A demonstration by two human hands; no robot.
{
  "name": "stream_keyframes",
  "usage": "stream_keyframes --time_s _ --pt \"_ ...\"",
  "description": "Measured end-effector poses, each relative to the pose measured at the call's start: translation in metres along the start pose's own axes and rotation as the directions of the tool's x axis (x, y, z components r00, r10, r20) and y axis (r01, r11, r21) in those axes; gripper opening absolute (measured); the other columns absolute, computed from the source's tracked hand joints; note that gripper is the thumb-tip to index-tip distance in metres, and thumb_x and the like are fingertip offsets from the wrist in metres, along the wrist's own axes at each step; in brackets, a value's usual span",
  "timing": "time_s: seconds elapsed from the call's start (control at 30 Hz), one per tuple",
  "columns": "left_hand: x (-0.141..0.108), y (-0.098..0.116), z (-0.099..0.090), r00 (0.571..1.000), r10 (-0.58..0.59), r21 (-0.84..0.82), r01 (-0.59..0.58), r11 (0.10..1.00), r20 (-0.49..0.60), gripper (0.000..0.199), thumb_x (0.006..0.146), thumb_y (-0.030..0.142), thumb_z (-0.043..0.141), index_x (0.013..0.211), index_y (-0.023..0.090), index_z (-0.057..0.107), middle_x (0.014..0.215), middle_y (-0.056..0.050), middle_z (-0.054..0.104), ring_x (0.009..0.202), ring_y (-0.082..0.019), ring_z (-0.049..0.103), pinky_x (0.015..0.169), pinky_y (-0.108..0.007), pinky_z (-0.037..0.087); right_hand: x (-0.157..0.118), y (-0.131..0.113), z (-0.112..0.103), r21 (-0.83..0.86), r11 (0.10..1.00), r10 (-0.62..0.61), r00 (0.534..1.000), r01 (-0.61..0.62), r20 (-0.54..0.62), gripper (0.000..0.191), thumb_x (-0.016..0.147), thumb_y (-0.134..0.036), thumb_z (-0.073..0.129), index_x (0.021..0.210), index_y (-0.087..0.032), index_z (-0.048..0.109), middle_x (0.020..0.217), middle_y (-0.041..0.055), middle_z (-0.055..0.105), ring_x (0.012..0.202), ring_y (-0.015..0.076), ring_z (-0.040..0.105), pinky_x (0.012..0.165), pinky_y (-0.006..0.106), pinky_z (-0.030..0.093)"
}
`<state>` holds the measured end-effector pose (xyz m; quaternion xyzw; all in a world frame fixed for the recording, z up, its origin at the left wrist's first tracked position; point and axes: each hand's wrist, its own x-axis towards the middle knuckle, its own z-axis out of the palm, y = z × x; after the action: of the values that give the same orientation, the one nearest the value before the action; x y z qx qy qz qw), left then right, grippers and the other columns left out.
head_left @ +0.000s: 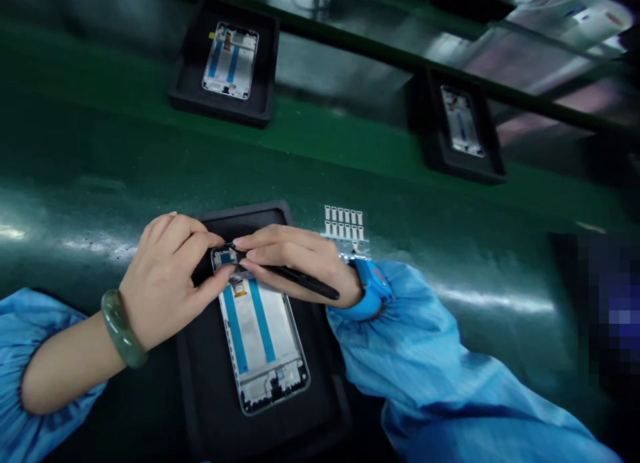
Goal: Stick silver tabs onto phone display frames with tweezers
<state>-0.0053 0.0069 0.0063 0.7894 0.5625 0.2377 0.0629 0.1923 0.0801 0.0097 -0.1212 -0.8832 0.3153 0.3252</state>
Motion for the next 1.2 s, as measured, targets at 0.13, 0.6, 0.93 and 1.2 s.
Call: stream_keyframes --time_s 0.13,0.6,0.93,1.2 --pt "0.0 0.001 0.0 1.0 0.003 -0.005 -0.003 1.0 -0.017 0.024 0.081 0.036 0.056 0.091 0.014 0.06 0.086 -0.007 0.056 0.085 -0.023 0.053 0.08 -0.042 0.042 0.002 0.0 -0.002 0.059 0.998 0.007 1.0 -0.007 0.007 0.007 0.083 -0.011 0.057 0.089 -0.015 0.058 0.098 0.0131 0.069 0.098 0.0164 0.065 0.083 0.031 0.056" --pt "0.0 0.002 0.001 1.0 -0.012 0.009 0.012 1.0 -0.014 0.022 0.082 0.037 0.054 0.091 0.017 0.058 0.087 -0.006 0.056 0.086 -0.023 0.054 0.081 -0.043 0.042 0.003 0.006 0.0 0.127 0.992 0.003 1.0 -0.001 -0.016 0.01 0.082 -0.011 0.059 0.091 -0.015 0.058 0.093 0.0104 0.068 0.098 0.0163 0.064 0.083 0.03 0.056" --pt "0.0 0.0 0.002 1.0 -0.018 -0.004 0.018 1.0 -0.016 0.023 0.082 0.037 0.054 0.09 0.017 0.059 0.087 -0.007 0.056 0.086 -0.023 0.054 0.081 -0.045 0.042 0.015 0.002 -0.002 0.134 0.974 0.181 0.983 -0.181 0.017 0.007 0.082 -0.018 0.061 0.086 -0.014 0.058 0.093 0.0075 0.068 0.089 0.0152 0.066 0.078 0.029 0.055" --pt "0.0 -0.002 0.003 0.999 -0.038 0.0 0.038 0.999 -0.005 0.023 0.08 0.037 0.055 0.089 0.017 0.059 0.085 -0.007 0.055 0.086 -0.024 0.052 0.078 -0.043 0.041 0.024 -0.001 -0.004 0.143 0.948 0.279 0.959 -0.284 0.053 0.008 0.081 -0.019 0.061 0.087 -0.014 0.059 0.086 0.0043 0.066 0.08 0.0133 0.064 0.07 0.025 0.053"
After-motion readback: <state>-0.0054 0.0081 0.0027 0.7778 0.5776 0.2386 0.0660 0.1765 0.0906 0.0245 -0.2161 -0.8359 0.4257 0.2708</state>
